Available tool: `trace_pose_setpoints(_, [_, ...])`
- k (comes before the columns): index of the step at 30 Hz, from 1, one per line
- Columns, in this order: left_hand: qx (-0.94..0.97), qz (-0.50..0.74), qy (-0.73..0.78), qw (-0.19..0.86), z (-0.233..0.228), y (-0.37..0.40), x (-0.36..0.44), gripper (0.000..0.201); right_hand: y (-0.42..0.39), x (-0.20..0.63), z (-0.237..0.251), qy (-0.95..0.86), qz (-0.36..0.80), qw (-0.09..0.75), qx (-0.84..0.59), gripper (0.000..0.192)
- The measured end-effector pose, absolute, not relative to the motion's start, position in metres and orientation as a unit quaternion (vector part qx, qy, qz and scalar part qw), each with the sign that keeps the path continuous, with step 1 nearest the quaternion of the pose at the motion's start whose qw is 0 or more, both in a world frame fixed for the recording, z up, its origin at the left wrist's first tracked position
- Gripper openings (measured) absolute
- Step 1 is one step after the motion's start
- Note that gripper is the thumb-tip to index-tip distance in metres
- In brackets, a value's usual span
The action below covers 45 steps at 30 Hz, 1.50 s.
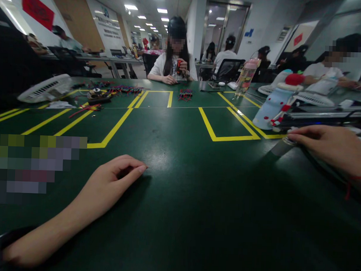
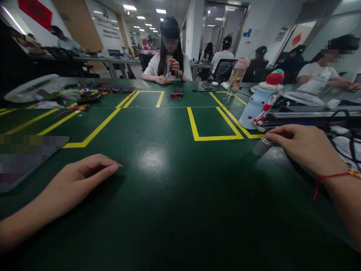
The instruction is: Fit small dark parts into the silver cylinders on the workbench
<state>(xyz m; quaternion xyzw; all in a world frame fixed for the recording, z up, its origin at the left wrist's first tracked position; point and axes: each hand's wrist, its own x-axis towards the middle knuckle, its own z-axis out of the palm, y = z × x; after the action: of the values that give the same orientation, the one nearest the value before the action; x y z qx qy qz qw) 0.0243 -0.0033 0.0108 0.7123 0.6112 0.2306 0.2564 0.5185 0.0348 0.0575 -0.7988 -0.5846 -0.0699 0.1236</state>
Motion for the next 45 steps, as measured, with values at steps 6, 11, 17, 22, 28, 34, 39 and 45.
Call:
trace_pose_setpoints(6, [0.719,0.236,0.603,0.255,0.009,-0.003,0.023,0.030,0.033,0.513,0.060,-0.584,-0.036,0.122,-0.802,0.042])
trace_pose_setpoints(11, [0.716,0.229,0.606,0.260,0.011,-0.005,0.025,0.030,0.034,0.514,0.061,-0.567,-0.037,0.127,-0.813,0.044])
trace_pose_setpoints(17, [0.717,0.238,0.601,0.262,0.010,-0.003,0.024,0.029,0.029,0.515,0.062,-0.559,0.036,0.168,-0.811,0.035])
trace_pose_setpoints(22, [0.721,0.237,0.597,0.261,0.008,-0.002,0.023,0.028,0.017,0.511,0.046,-0.532,0.060,0.250,-0.807,0.049])
trace_pose_setpoints(28, [0.717,0.232,0.603,0.262,0.006,-0.002,0.021,0.028,0.019,0.512,0.016,-0.538,0.074,0.307,-0.781,0.069])
trace_pose_setpoints(34, [0.713,0.241,0.609,0.250,0.007,-0.002,0.025,0.029,0.021,0.494,0.006,-0.559,-0.021,0.328,-0.761,0.060])
trace_pose_setpoints(39, [0.709,0.240,0.616,0.244,0.007,-0.004,0.027,0.030,0.000,0.404,0.008,-0.681,0.165,0.411,-0.583,0.050])
trace_pose_setpoints(45, [0.719,0.239,0.610,0.232,0.003,-0.001,0.020,0.029,-0.024,0.316,0.006,-0.806,0.269,0.310,-0.427,0.038])
